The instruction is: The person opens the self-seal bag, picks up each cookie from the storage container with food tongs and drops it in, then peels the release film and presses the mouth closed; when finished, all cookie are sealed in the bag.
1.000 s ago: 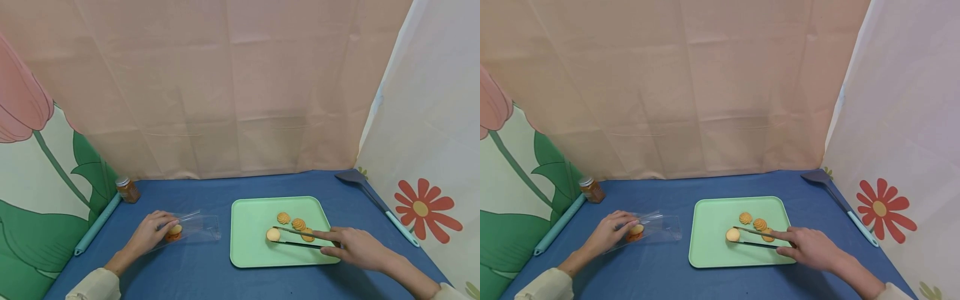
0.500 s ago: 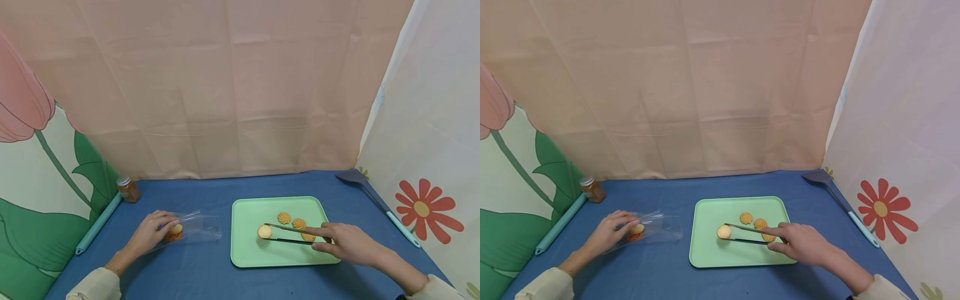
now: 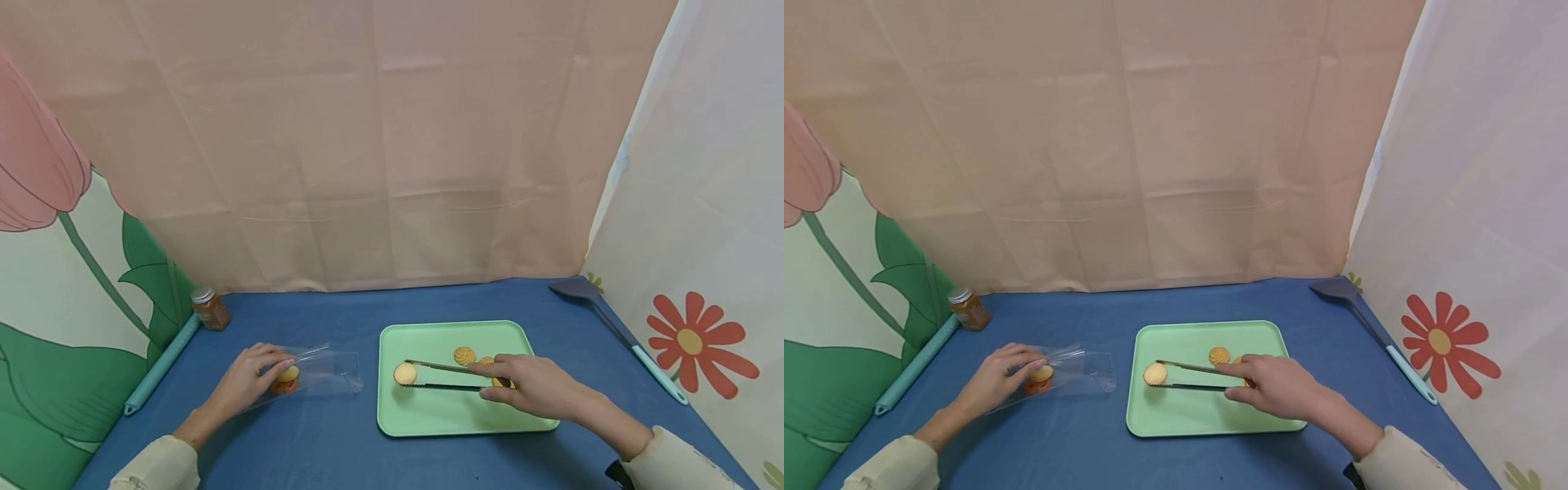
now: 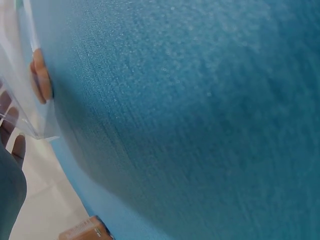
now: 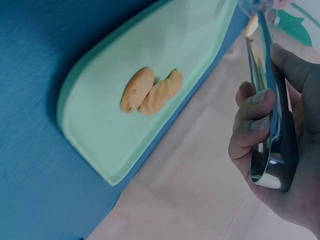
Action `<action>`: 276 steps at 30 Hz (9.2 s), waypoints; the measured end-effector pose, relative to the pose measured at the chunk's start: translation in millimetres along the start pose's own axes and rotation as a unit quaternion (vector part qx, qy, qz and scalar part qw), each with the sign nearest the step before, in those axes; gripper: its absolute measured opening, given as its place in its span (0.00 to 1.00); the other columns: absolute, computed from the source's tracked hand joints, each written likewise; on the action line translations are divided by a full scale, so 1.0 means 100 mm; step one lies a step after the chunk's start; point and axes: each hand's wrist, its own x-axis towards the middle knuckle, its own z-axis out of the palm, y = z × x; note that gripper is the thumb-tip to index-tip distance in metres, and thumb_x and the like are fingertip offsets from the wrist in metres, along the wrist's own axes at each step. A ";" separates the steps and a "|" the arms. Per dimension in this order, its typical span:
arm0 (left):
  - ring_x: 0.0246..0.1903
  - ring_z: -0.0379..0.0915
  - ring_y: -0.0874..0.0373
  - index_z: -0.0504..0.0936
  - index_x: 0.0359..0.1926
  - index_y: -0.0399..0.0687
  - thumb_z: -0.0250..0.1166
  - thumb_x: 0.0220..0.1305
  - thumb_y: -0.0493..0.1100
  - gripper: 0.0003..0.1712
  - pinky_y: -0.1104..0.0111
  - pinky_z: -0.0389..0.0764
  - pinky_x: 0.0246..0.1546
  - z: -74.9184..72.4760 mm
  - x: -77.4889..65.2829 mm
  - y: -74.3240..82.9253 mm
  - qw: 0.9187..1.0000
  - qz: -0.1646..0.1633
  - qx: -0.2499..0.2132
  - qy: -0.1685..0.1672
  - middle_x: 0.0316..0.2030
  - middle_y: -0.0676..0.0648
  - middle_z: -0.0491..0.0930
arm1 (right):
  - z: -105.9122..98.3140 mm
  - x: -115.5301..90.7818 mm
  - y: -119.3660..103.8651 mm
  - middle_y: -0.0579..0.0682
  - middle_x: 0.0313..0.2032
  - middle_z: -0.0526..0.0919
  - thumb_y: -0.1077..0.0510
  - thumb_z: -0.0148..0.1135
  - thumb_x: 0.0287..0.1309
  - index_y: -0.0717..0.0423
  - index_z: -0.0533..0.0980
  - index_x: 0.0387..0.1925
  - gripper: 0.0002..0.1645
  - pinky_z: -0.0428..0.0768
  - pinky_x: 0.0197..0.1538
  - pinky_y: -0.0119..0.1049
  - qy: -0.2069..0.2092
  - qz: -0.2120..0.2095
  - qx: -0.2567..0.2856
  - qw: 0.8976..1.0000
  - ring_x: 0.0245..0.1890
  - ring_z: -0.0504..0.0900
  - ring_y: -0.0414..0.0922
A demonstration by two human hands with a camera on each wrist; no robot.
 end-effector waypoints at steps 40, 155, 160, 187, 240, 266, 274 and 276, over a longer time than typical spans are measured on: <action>0.42 0.77 0.62 0.91 0.43 0.55 0.67 0.68 0.46 0.07 0.58 0.78 0.42 -0.01 0.00 0.01 1.000 0.015 0.004 0.012 0.42 0.58 0.86 | 0.27 0.80 -0.37 0.36 0.29 0.76 0.42 0.62 0.67 0.37 0.76 0.65 0.26 0.66 0.23 0.28 -0.027 -0.044 -0.034 0.998 0.22 0.67 0.30; 0.44 0.79 0.57 0.90 0.43 0.58 0.66 0.69 0.46 0.08 0.53 0.80 0.44 -0.04 0.01 0.03 1.000 -0.003 -0.003 -0.001 0.43 0.56 0.86 | 0.59 1.57 -1.06 0.39 0.23 0.73 0.38 0.61 0.67 0.29 0.72 0.67 0.29 0.56 0.17 0.31 -0.084 -0.021 -0.041 0.995 0.19 0.66 0.34; 0.44 0.79 0.58 0.90 0.43 0.58 0.66 0.69 0.46 0.08 0.54 0.79 0.44 -0.03 0.00 0.03 1.000 -0.001 -0.001 -0.001 0.42 0.57 0.86 | 0.51 1.41 -0.97 0.36 0.25 0.73 0.39 0.61 0.67 0.32 0.73 0.67 0.28 0.62 0.18 0.31 -0.079 -0.029 -0.029 0.996 0.21 0.70 0.32; 0.44 0.78 0.59 0.91 0.44 0.57 0.66 0.69 0.48 0.08 0.54 0.79 0.44 -0.04 -0.02 0.01 1.000 -0.005 0.003 -0.005 0.43 0.57 0.87 | 0.10 0.37 -0.33 0.34 0.26 0.72 0.40 0.64 0.65 0.37 0.78 0.63 0.27 0.66 0.23 0.28 -0.016 -0.004 -0.007 1.000 0.22 0.67 0.28; 0.43 0.78 0.59 0.91 0.43 0.57 0.67 0.68 0.48 0.08 0.55 0.80 0.43 -0.03 -0.01 0.03 1.000 -0.006 0.007 -0.003 0.42 0.58 0.86 | -0.12 -0.34 0.59 0.61 0.55 0.82 0.37 0.65 0.61 0.37 0.76 0.65 0.31 0.75 0.32 0.42 -0.015 0.168 -0.022 0.985 0.50 0.82 0.57; 0.43 0.78 0.59 0.91 0.43 0.57 0.66 0.68 0.48 0.08 0.53 0.79 0.44 -0.03 0.00 0.02 1.000 0.000 0.009 -0.002 0.42 0.56 0.86 | -0.08 -0.28 0.64 0.54 0.53 0.84 0.38 0.64 0.63 0.40 0.77 0.65 0.30 0.68 0.27 0.36 -0.035 0.170 0.003 0.985 0.35 0.76 0.38; 0.44 0.78 0.58 0.91 0.43 0.57 0.67 0.68 0.48 0.08 0.53 0.79 0.44 -0.02 0.00 0.04 1.000 -0.004 0.004 -0.003 0.44 0.56 0.87 | -0.06 -0.28 0.63 0.40 0.39 0.82 0.37 0.63 0.63 0.38 0.77 0.64 0.29 0.66 0.24 0.34 -0.032 0.175 -0.001 0.984 0.26 0.69 0.35; 0.45 0.79 0.57 0.91 0.43 0.56 0.67 0.68 0.48 0.08 0.52 0.79 0.45 -0.02 0.00 0.04 1.000 -0.006 0.000 -0.005 0.44 0.55 0.87 | -0.06 -0.28 0.63 0.39 0.36 0.80 0.38 0.63 0.63 0.37 0.77 0.64 0.29 0.66 0.23 0.34 -0.031 0.174 0.000 0.984 0.25 0.69 0.35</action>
